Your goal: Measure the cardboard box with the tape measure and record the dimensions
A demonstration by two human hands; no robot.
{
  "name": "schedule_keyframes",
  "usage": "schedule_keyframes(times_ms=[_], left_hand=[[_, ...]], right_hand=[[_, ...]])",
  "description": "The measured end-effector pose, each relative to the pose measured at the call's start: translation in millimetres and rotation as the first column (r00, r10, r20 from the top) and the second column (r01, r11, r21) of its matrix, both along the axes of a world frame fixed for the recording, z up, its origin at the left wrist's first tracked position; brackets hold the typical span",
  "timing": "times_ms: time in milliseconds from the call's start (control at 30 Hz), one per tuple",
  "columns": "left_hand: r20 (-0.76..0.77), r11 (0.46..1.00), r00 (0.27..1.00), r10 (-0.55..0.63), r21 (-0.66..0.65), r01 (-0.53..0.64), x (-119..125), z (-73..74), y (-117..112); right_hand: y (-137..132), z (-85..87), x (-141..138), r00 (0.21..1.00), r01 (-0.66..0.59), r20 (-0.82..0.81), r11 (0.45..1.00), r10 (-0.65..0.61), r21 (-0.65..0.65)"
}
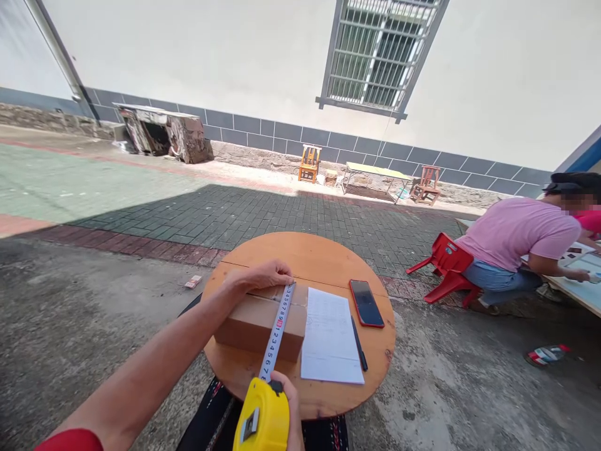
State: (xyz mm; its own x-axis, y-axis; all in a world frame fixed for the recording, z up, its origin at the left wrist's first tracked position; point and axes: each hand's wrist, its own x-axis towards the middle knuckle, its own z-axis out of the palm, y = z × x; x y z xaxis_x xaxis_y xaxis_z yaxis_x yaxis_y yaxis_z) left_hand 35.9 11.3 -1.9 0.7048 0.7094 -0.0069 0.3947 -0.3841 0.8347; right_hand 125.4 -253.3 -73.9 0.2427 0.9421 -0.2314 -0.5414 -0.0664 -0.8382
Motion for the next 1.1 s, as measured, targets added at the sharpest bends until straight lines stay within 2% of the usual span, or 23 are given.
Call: schedule_keyframes(times_ms=[233,433,600,733,833,933,1100], left_hand=[[-0.011,1.0,1.0,-0.016,-0.013,0.016,0,-2.1,2],[-0.01,1.0,1.0,-0.012,-0.01,0.012,-1,1.7,-2],[-0.016,1.0,1.0,-0.003,-0.008,0.003,0,6.0,-5],[-0.021,1.0,1.0,-0.01,-0.009,0.01,-1,8.1,-7],[-0.027,1.0,0.999,-0.018,-0.006,0.017,-2,7.7,-6],[-0.031,1.0,0.999,-0.02,0.002,0.02,-2,6.5,-6],[-0.039,1.0,0.999,-0.02,0.006,0.02,-2,7.0,-7]], right_hand=[[-1,-0.4,2,0.99,-0.1,0.098,0.995,0.1,-0.004],[-5,3.5,4,0.981,-0.168,0.09,0.985,0.17,-0.024],[12,-14.2,0,0.987,-0.152,0.032,0.984,0.156,-0.094],[28,-36.0,0,0.979,-0.197,0.028,0.97,0.203,-0.144],[32,-44.1,0,0.977,-0.204,0.036,0.967,0.212,-0.155],[34,-40.3,-2,0.971,-0.228,0.04,0.964,0.235,-0.137],[22,-19.7,-3,0.952,-0.295,0.05,0.95,0.301,-0.107]])
